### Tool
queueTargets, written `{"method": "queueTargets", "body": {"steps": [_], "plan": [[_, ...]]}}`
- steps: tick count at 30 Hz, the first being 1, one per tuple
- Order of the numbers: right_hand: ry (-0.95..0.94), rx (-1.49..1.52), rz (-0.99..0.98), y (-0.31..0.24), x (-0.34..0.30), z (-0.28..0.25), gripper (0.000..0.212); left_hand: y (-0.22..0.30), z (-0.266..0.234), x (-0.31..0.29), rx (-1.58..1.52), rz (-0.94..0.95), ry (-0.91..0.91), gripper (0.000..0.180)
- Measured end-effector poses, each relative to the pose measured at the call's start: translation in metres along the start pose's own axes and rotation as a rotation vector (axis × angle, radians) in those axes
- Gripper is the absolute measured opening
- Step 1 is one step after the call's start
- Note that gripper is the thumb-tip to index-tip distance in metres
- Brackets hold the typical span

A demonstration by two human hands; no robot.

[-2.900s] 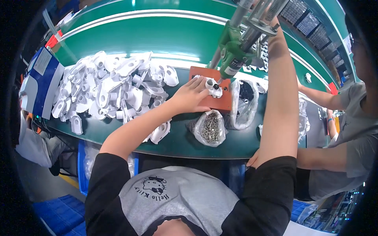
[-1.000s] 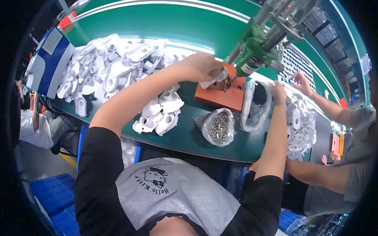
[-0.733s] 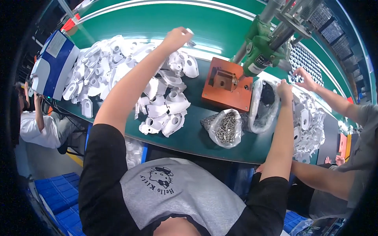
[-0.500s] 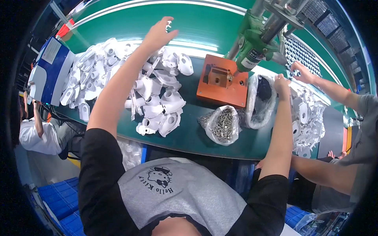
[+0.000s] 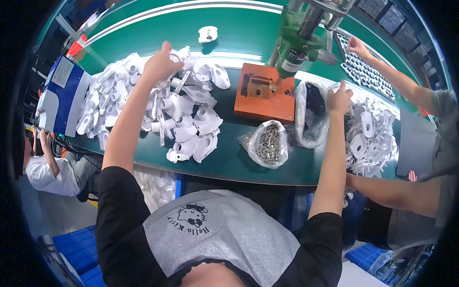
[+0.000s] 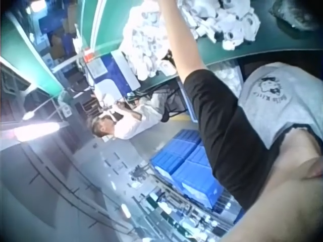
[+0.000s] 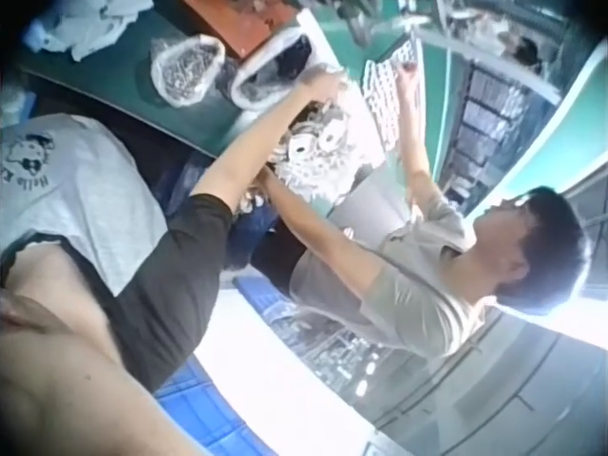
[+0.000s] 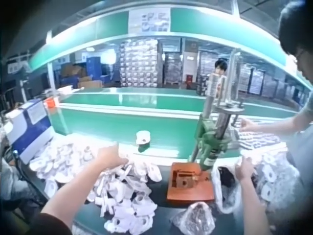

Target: Assemble plastic electronics components by inserting internal parts and using a manual hand press to secure them.

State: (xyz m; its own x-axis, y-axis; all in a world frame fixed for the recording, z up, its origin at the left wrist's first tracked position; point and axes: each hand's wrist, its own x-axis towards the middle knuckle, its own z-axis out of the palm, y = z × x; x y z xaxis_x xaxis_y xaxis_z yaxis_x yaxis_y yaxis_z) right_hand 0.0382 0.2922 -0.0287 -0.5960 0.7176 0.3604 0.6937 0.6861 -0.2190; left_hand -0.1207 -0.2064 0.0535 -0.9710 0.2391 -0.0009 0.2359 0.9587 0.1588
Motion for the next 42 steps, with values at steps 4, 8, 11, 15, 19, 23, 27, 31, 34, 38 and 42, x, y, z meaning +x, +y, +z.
{"method": "queueTargets", "body": {"steps": [4,8,11,15,19,23,27,31,34,38,42], "plan": [[0.028,0.065,0.09,-0.005,-0.01,-0.016,0.06,0.008,-0.005,-0.016,-0.241,0.032,0.326,0.075],[0.224,0.046,0.06,-0.006,-0.02,-0.031,0.063,0.014,0.001,-0.031,-0.896,-0.068,0.403,0.074],[0.528,0.339,-0.113,-0.004,-0.04,-0.047,0.06,0.027,0.008,-0.062,-1.423,-0.103,-0.007,0.055],[0.391,1.224,-0.067,-0.04,-0.115,-0.118,0.051,0.067,0.019,-0.109,-1.911,-0.05,-0.158,0.027],[0.02,1.43,-0.321,-0.066,-0.191,-0.141,0.068,0.1,0.041,-0.141,-1.99,-0.059,-0.305,0.029],[-0.319,1.172,-0.642,-0.101,-0.234,-0.124,0.065,0.138,0.042,-0.173,-2.182,-0.146,-0.425,0.032],[-0.417,1.096,-0.658,-0.108,-0.247,-0.124,0.065,0.149,0.051,-0.188,-2.162,-0.109,-0.438,0.047],[-0.459,1.106,-0.66,-0.105,-0.247,-0.12,0.067,0.15,0.053,-0.192,-2.085,0.016,-0.398,0.044],[-0.49,1.128,-0.56,-0.104,-0.249,-0.12,0.069,0.154,0.063,-0.192,-1.983,0.131,-0.356,0.043],[-0.379,1.051,-0.648,-0.102,-0.245,-0.12,0.074,0.151,0.066,-0.191,-1.824,0.347,-0.236,0.049],[-0.468,1.175,-0.687,-0.092,-0.235,-0.11,0.09,0.145,0.039,-0.192,-1.35,0.589,-0.236,0.058]]}}
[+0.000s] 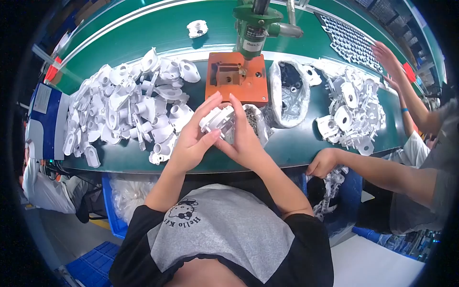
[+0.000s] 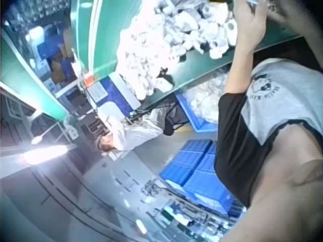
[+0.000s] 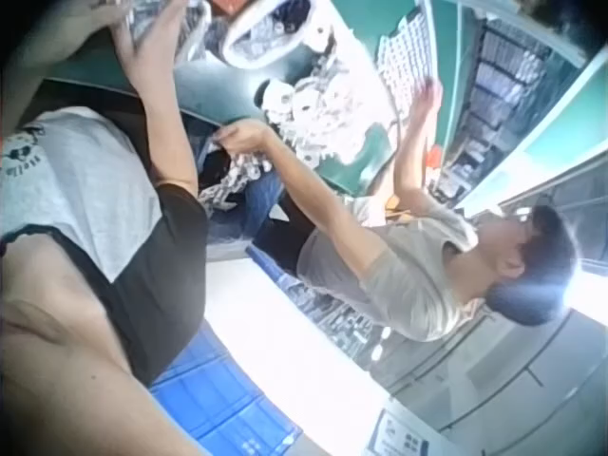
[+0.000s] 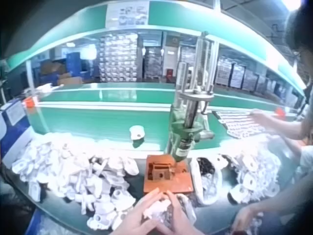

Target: Assemble plastic electronics components by inserting internal parts and using a manual hand press to secure them.

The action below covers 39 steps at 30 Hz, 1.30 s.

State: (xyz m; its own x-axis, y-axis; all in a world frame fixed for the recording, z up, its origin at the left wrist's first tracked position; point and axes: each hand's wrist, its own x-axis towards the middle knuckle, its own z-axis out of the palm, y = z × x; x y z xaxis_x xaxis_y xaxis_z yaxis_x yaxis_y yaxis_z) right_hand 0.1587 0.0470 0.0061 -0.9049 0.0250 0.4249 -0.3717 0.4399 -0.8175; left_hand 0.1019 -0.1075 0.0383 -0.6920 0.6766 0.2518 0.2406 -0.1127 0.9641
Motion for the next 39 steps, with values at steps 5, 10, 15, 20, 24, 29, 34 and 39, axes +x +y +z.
{"method": "queueTargets", "body": {"steps": [5,10,15,20,24,29,34,39], "plan": [[0.036,0.09,0.138,0.0,0.004,-0.004,0.09,-0.008,0.019,0.0,-0.434,-0.088,0.259,0.054],[0.013,-0.068,0.159,0.0,0.003,-0.011,0.095,-0.026,0.022,-0.001,-0.351,-0.152,0.293,0.027],[0.194,-0.181,0.139,0.023,0.015,-0.058,0.071,-0.028,-0.001,0.019,0.349,0.072,0.316,0.016],[0.444,-0.638,0.472,0.133,0.009,-0.133,0.03,-0.039,-0.025,0.072,0.988,0.383,0.195,0.018],[0.381,-0.795,0.422,0.149,0.014,-0.124,0.023,-0.066,-0.03,0.101,1.233,0.637,0.173,0.014],[0.455,-0.794,0.47,0.156,0.013,-0.124,0.015,-0.081,-0.021,0.108,1.239,0.517,0.058,0.009],[0.62,-0.577,0.364,0.164,0.006,-0.131,0.02,-0.076,-0.03,0.11,1.172,0.445,-0.027,0.01],[0.511,-0.817,0.333,0.162,0.017,-0.129,0.025,-0.088,-0.034,0.113,1.162,0.655,0.048,0.009]]}}
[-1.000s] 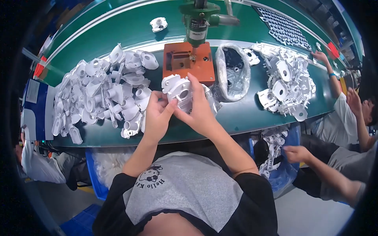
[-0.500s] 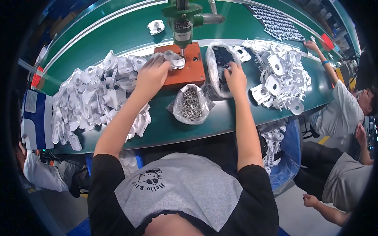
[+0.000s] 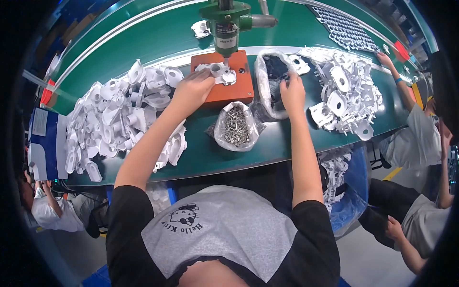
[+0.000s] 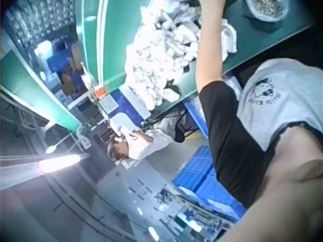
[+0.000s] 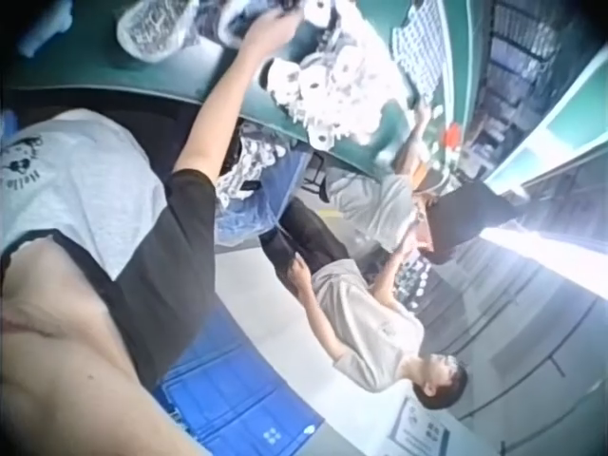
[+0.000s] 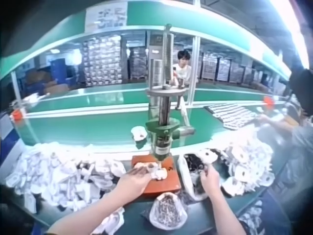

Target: Assemble plastic electronics components by inserting internal parts and using a manual hand press to secure them.

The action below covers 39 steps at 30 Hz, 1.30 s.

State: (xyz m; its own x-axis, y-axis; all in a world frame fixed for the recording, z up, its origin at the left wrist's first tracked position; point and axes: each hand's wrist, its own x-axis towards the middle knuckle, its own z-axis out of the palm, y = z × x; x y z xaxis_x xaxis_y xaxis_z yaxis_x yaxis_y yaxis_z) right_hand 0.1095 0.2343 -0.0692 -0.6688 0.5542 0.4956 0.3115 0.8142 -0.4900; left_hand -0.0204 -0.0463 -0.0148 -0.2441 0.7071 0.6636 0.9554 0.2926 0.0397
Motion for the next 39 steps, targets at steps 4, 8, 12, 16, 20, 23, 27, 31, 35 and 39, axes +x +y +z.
{"method": "queueTargets", "body": {"steps": [4,8,12,16,20,23,27,31,35,39], "plan": [[-0.078,-0.12,0.029,0.0,0.012,0.006,0.02,0.007,-0.002,-0.002,-0.072,-0.112,-0.166,0.014],[-0.232,-0.19,0.093,-0.005,0.022,0.001,0.018,0.02,0.001,-0.003,-0.013,-0.126,-0.075,0.038],[-0.215,-0.129,0.105,-0.014,0.026,-0.014,0.017,0.02,0.003,-0.003,-0.017,-0.122,-0.017,0.037],[-0.141,0.284,-0.007,-0.044,0.026,-0.022,0.024,0.021,0.005,-0.004,-0.031,-0.139,-0.003,0.036],[-0.317,0.587,-0.04,-0.084,0.028,0.004,0.028,0.02,0.007,-0.005,0.005,-0.146,0.022,0.035],[-0.387,0.573,-0.108,-0.101,0.035,0.015,0.022,0.02,0.009,-0.005,-0.021,-0.155,0.024,0.036],[-0.375,0.648,-0.051,-0.124,0.033,0.014,0.022,0.02,0.009,-0.005,-0.032,-0.162,0.021,0.038],[-0.326,0.541,-0.105,-0.131,0.027,0.018,0.016,0.021,0.008,-0.006,-0.023,-0.172,0.013,0.038],[-0.29,0.435,-0.305,-0.127,0.024,0.017,0.013,0.021,0.008,-0.006,-0.013,-0.167,0.029,0.037],[-0.203,0.504,-0.414,-0.119,0.02,0.02,0.01,0.02,0.011,-0.007,-0.013,-0.164,0.03,0.039]]}}
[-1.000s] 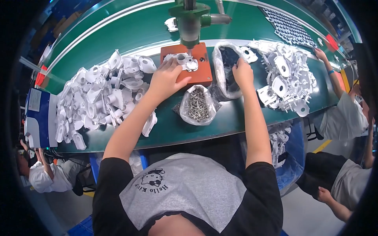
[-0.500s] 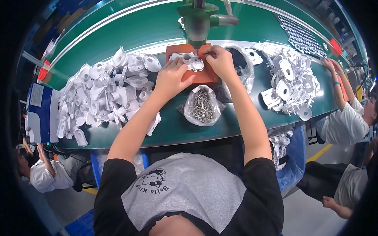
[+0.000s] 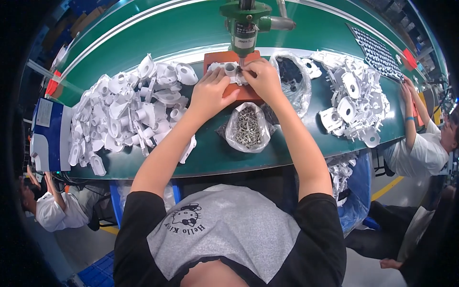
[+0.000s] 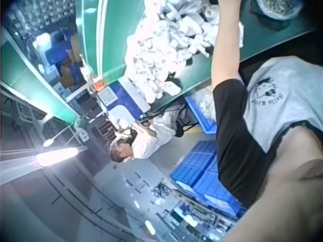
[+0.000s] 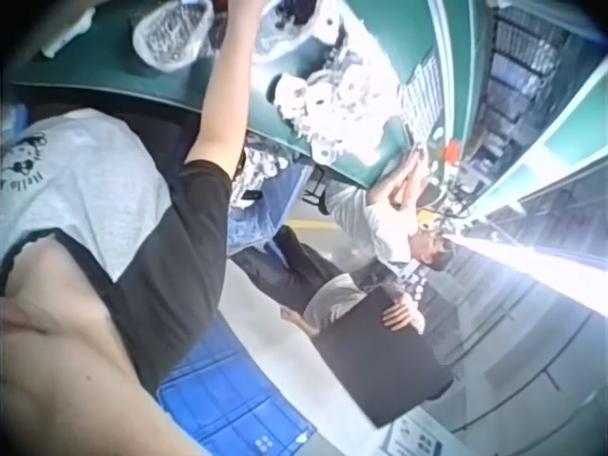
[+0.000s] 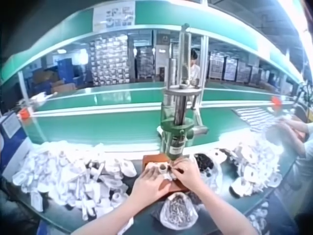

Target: Assemble plastic electronics components by inserting internal parts and using a manual hand press to secure them.

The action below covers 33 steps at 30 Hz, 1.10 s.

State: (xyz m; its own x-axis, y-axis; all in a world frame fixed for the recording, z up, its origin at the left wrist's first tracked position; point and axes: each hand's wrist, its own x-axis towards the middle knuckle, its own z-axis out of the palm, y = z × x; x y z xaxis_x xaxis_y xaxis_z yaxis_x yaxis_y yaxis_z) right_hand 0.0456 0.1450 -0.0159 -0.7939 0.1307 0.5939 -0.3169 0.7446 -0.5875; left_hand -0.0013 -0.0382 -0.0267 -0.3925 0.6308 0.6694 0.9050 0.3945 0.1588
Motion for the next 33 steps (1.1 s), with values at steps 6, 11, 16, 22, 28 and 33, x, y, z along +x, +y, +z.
{"method": "queueTargets", "body": {"steps": [6,11,16,22,28,33], "plan": [[0.034,-0.199,-0.168,-0.004,-0.001,0.0,0.01,0.0,0.0,0.0,-0.003,0.001,0.019,0.04],[0.005,-0.245,-0.221,-0.004,-0.001,0.003,0.008,0.001,-0.001,0.001,0.004,-0.004,0.022,0.035],[-0.085,-0.225,-0.2,-0.015,-0.003,0.0,0.009,0.002,-0.001,0.001,-0.003,-0.011,0.022,0.035],[-0.063,-0.234,-0.2,-0.03,-0.017,-0.017,0.01,0.001,-0.001,0.001,-0.007,-0.018,0.016,0.035],[-0.327,-0.193,-0.15,-0.064,-0.058,-0.045,0.01,0.0,-0.001,0.0,0.009,-0.005,0.026,0.036],[-0.321,-0.426,-0.128,-0.06,-0.072,-0.05,0.016,0.001,-0.001,0.001,-0.003,-0.001,0.021,0.039]]}}
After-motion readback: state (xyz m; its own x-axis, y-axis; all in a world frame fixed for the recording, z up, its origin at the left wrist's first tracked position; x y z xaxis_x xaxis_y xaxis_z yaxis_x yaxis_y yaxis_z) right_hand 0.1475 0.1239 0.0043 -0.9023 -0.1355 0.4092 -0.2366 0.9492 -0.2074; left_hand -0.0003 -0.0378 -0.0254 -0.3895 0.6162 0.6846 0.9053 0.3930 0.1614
